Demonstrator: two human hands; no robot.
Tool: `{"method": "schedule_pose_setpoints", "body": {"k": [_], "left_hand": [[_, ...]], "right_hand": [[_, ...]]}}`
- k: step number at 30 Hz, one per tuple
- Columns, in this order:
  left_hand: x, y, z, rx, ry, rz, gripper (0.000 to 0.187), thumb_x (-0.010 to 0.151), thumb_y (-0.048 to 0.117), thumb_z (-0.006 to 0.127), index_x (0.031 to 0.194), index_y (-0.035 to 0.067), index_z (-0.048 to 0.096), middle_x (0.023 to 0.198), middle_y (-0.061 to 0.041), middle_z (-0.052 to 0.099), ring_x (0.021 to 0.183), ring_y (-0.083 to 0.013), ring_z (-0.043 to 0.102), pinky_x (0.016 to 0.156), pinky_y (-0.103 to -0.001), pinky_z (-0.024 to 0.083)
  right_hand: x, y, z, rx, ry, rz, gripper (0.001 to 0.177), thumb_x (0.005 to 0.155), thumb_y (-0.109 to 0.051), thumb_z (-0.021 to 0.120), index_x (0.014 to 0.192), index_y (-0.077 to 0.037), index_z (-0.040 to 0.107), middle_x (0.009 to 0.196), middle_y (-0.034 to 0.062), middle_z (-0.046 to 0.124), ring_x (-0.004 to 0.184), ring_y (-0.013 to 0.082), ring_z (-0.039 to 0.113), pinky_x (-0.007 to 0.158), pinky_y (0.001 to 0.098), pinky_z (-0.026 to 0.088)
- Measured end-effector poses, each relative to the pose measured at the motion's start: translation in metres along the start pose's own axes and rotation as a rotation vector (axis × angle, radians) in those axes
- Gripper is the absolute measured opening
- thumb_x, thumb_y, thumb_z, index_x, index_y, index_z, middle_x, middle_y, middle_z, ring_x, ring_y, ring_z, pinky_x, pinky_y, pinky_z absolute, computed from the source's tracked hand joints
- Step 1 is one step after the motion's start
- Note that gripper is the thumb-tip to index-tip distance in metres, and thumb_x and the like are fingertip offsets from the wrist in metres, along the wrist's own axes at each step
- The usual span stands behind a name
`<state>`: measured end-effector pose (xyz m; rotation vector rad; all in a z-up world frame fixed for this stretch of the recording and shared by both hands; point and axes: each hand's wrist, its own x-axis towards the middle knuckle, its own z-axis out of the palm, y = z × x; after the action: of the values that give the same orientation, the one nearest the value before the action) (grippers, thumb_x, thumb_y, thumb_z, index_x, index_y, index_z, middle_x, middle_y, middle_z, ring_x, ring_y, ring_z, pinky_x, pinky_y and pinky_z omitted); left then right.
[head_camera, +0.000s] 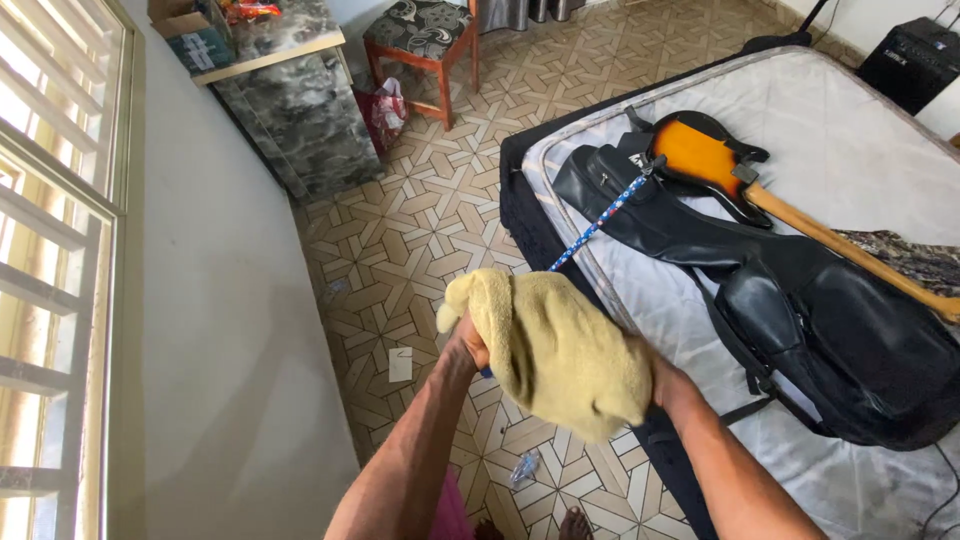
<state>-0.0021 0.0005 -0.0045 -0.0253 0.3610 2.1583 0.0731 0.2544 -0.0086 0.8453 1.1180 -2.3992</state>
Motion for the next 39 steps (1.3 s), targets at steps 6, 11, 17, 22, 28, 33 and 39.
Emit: {"method": "schedule_pose_setpoints", "body": {"k": [6, 11, 17, 22, 28, 33, 39], "left_hand": [[0.024, 0.002, -0.059, 0.011, 0.022, 0.053, 0.049, 0.097, 0.045, 0.063, 0.119, 0.001, 0.069, 0.111, -0.016, 0.075, 0.097, -0.0269, 0.073, 0.091, -0.044, 0.059], [0.017, 0.005, -0.068, 0.03, -0.004, 0.079, 0.035, 0.102, 0.03, 0.066, 0.12, 0.0, 0.07, 0.11, -0.014, 0.076, 0.096, -0.0229, 0.073, 0.09, -0.039, 0.06], [0.003, 0.029, -0.09, 0.252, 0.024, -0.091, 0.032, 0.097, 0.019, 0.069, 0.121, -0.003, 0.069, 0.112, -0.017, 0.075, 0.095, -0.0231, 0.074, 0.087, -0.035, 0.063], [-0.012, 0.043, -0.075, 0.489, 0.096, -0.107, 0.034, 0.099, 0.014, 0.067, 0.128, -0.002, 0.063, 0.117, -0.017, 0.072, 0.097, -0.0237, 0.073, 0.088, -0.037, 0.062], [-0.015, 0.04, -0.067, 0.369, 0.367, 0.081, 0.056, 0.094, 0.034, 0.052, 0.134, -0.003, 0.058, 0.125, -0.02, 0.07, 0.109, -0.0306, 0.071, 0.096, -0.046, 0.06], [-0.028, 0.029, -0.013, 1.526, 0.757, -0.207, 0.084, 0.081, 0.064, 0.064, 0.136, 0.002, 0.058, 0.124, -0.02, 0.068, 0.112, -0.0333, 0.068, 0.094, -0.045, 0.057], [-0.015, 0.02, -0.107, 2.113, 0.841, -0.072, 0.073, 0.075, 0.061, 0.074, 0.129, 0.012, 0.066, 0.12, -0.018, 0.07, 0.111, -0.0329, 0.068, 0.095, -0.045, 0.056]], "right_hand": [[0.033, 0.015, -0.022, 0.024, -0.039, -0.055, 0.075, 0.089, -0.069, 0.048, 0.128, -0.008, 0.064, 0.12, 0.0109, 0.072, 0.107, 0.0254, 0.069, 0.093, 0.0448, 0.053], [0.061, 0.03, -0.029, 0.042, -0.083, -0.089, 0.074, 0.089, -0.068, 0.051, 0.131, -0.009, 0.063, 0.122, 0.01, 0.072, 0.109, 0.0248, 0.068, 0.095, 0.0442, 0.053], [0.04, 0.014, -0.014, 0.109, -0.263, -0.118, 0.074, 0.088, -0.066, 0.059, 0.134, -0.007, 0.062, 0.126, 0.0124, 0.07, 0.111, 0.0271, 0.068, 0.096, 0.0464, 0.053], [0.005, -0.013, -0.001, 0.037, -0.395, -0.04, 0.069, 0.082, -0.045, 0.074, 0.136, -0.006, 0.058, 0.129, 0.0144, 0.068, 0.117, 0.031, 0.067, 0.099, 0.051, 0.054], [-0.003, -0.025, 0.005, -0.287, -0.178, -0.226, 0.062, 0.083, -0.024, 0.074, 0.139, -0.004, 0.056, 0.127, 0.0143, 0.069, 0.117, 0.0274, 0.067, 0.099, 0.0466, 0.054], [-0.005, -0.027, 0.015, -0.395, -0.19, -0.333, 0.077, 0.075, -0.012, 0.078, 0.145, -0.006, 0.046, 0.132, 0.0117, 0.064, 0.122, 0.0252, 0.064, 0.102, 0.0442, 0.053], [-0.007, -0.022, 0.02, -0.451, -0.128, -0.333, 0.086, 0.072, -0.01, 0.08, 0.148, -0.01, 0.039, 0.129, 0.0112, 0.062, 0.121, 0.0255, 0.062, 0.101, 0.0438, 0.053]]}}
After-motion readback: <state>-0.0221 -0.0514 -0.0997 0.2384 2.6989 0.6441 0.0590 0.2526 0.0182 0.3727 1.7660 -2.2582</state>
